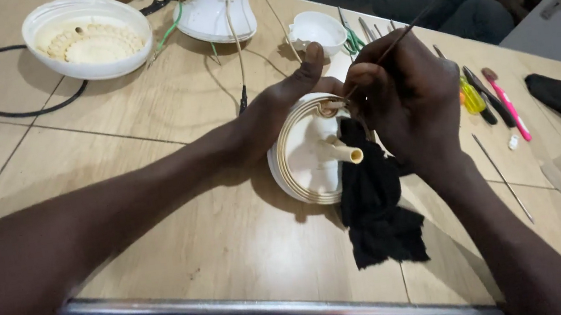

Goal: Cleaning and scraping residue from a white plastic appliance lid using a metal tool and a cloth on a workbench.

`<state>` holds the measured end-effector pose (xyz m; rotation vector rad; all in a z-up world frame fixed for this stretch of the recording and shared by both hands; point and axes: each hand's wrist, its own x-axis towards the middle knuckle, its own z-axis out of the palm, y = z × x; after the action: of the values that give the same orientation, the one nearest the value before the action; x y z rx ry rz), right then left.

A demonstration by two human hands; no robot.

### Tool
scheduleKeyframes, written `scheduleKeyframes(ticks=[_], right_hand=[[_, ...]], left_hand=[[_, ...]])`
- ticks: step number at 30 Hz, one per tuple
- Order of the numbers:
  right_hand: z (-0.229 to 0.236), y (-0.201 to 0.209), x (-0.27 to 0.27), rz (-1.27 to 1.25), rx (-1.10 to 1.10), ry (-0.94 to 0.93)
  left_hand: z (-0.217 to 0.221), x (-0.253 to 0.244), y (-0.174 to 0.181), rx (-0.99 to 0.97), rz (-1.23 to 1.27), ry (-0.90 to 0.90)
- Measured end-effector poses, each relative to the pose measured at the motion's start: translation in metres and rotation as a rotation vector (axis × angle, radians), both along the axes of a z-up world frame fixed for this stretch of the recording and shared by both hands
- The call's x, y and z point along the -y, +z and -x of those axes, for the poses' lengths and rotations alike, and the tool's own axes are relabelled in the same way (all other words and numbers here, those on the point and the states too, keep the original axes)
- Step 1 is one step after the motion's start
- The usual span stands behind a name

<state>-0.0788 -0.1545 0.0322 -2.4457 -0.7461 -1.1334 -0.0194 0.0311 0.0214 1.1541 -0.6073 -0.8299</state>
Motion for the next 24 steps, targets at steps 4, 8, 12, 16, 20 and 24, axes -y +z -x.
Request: scheduleKeyframes(ticks=[4, 8, 12, 16, 20, 24], right_hand=[[-0.012, -0.001, 0.002, -0.012, -0.047, -0.011], [-0.013, 0.005, -0.001, -0.031, -0.174, 0.113], [-0.008, 0.004, -0.001, -0.067, -0.198, 0.093], [-0.007, 0.003, 0.002, -0.104, -0.214, 0.059], [-0.009, -0.001, 0.002, -0.287, -0.293, 0.038], [-0.005, -0.004, 0.000, -0.444, -0.349, 0.032]], left_hand=[[-0.004, 0.003, -0.001, -0.106, -0.043, 0.026], [-0.007, 0.007, -0.002, -0.100, 0.027, -0.003], [-0.001, 0.010, 0.009, -0.164, -0.073, 0.045], [-0.005, 0.014, -0.002, -0.172, 0.084, -0.073], [-0.001, 0.015, 0.005, -0.181, -0.057, 0.028], [-0.005, 0.018, 0.000, -0.139, -0.029, 0.012]])
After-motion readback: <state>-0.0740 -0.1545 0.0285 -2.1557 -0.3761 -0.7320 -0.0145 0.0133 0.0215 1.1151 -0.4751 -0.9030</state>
